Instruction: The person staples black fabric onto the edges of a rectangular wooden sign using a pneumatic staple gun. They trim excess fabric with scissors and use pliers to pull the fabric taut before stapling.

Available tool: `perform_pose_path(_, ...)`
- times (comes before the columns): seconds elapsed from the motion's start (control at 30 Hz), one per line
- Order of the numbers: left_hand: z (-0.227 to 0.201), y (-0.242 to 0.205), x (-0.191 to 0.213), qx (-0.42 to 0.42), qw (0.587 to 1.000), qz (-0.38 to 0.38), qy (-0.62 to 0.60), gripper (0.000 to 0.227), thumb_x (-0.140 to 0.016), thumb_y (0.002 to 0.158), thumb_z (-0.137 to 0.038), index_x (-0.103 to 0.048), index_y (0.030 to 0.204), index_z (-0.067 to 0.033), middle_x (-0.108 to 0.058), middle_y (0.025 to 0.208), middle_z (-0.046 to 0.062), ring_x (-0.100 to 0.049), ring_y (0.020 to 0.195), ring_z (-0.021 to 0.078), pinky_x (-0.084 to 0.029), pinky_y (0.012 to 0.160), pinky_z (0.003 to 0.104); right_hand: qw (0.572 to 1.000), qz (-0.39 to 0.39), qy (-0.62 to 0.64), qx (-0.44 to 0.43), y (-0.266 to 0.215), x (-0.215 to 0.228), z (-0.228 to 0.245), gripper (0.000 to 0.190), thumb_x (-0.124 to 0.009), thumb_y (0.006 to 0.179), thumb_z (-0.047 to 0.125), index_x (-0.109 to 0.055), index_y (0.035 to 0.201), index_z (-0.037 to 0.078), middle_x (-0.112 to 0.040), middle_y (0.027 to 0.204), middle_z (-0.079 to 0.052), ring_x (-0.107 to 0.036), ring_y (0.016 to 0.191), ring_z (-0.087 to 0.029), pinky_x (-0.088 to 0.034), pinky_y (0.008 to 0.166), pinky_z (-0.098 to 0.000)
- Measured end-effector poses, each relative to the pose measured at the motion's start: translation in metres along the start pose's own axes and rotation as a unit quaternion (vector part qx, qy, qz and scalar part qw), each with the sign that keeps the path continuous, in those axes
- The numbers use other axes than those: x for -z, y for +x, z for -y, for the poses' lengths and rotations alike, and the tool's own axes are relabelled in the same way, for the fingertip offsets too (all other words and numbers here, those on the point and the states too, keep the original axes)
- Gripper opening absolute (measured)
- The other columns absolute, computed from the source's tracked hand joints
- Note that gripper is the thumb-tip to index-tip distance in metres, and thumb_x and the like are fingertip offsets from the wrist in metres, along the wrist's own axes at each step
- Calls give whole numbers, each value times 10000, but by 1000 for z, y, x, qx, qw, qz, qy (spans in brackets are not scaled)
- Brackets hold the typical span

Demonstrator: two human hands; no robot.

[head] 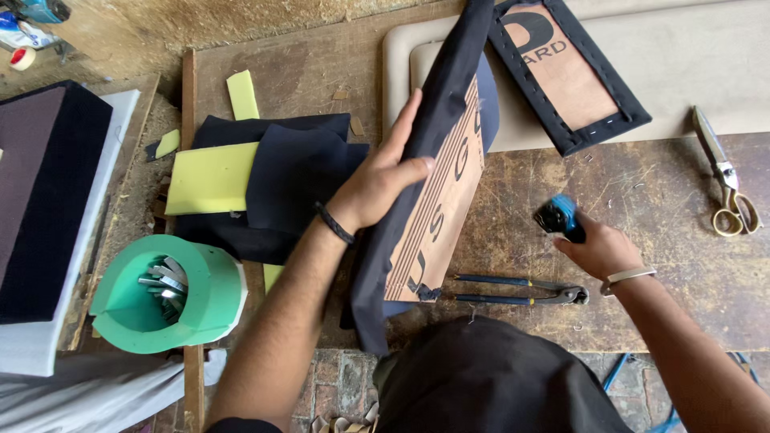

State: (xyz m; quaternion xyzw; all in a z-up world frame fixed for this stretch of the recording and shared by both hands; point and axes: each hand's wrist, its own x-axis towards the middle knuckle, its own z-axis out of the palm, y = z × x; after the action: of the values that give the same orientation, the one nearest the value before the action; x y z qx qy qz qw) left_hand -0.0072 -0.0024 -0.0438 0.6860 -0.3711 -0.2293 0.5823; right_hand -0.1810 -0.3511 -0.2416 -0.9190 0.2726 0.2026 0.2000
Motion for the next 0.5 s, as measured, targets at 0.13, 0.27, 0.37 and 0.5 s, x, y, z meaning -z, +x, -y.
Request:
perform_pose_path(0.13, 1, 0, -22, -42, 999, -13, -19, 949, -637, 953, -168, -41, 1690, -123, -127, 1769, 236, -218, 1629, 313, -280, 1301, 433, 996, -54, -72, 7, 25, -27, -56, 907, -761, 851, 410, -362, 1634, 184, -727, 1218, -219, -713, 1124, -379, -577, 955, -454)
perform_pose_path(0.27, -10, 2, -47, -79, 996, -22, 25, 967, -674, 971, -178, -66, 1718, -83, -85, 1807, 237, -89, 1691, 318, -162, 1365, 435, 996, -33, -79, 18, 14, -24, -58, 851, -789, 845, 458, -411, 1552, 172, -622, 1357, -219, -597, 1261, -380, -503, 1027, -450)
perform_pose_path(0.37, -19, 7, -66, -47, 998, -12, -47, 1040, -702, 874, -286, -51, 1657, -73, -80, 1749, 241, -393, 1478, 382, -434, 1148, 463, 996, -38, 67, 36, -15, 5, -22, 754, -758, 849, 462, -515, 1495, 157, -603, 1440, -167, -597, 1305, -335, -507, 1050, -433)
perform_pose_path(0.5, -13, 11, -101, -97, 995, -21, 0, 1015, -681, 940, -422, -87, 1687, -76, -41, 1768, 271, -61, 1665, 373, -168, 1331, 487, 869, 63, 483, 81, -71, 54, 32, 760, -638, 872, 487, -520, 1517, 102, -660, 1413, -163, -661, 1251, -292, -566, 976, -451)
